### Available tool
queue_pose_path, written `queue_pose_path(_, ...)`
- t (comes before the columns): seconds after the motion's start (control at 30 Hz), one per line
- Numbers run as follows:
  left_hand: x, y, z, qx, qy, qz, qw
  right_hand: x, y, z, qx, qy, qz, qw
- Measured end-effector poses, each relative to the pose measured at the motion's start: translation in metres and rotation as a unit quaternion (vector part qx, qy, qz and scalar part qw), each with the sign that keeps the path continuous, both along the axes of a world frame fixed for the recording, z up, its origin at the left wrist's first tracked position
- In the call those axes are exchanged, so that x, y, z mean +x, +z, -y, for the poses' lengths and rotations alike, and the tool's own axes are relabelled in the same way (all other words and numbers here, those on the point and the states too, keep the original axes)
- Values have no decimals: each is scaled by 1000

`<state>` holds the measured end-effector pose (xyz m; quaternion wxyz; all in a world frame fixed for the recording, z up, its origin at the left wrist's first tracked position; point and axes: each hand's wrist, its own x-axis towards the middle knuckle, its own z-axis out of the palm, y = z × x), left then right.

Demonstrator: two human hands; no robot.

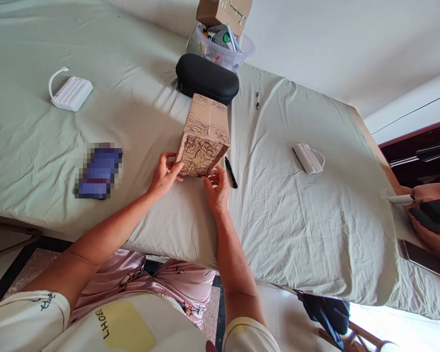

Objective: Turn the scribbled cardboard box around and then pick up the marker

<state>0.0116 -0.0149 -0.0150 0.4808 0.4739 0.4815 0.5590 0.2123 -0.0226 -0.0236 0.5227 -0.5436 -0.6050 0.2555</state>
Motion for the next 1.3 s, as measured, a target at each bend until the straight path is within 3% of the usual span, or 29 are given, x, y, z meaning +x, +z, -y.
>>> queue_pose_path(0.23,-4,0,0,-5,7,-73,997,-9,5,6,-19,-8,-2,1000)
queue_pose_path(0.43,-11,-4,-4,111,81,-244,960,-14,15,12,-11,-27,37,999)
queue_pose_path(0.73,-6,-8,-2,126,150,-313,929,-28,15,19,-19,112,141,983)
queue_pose_path(1.17,1,-2,-1,103,148,-287,941,-30,13,17,-11,134,158,978)
queue_pose_path(1.3,0,-2,-1,100,150,-265,947,-29,12,16,-11,85,128,988)
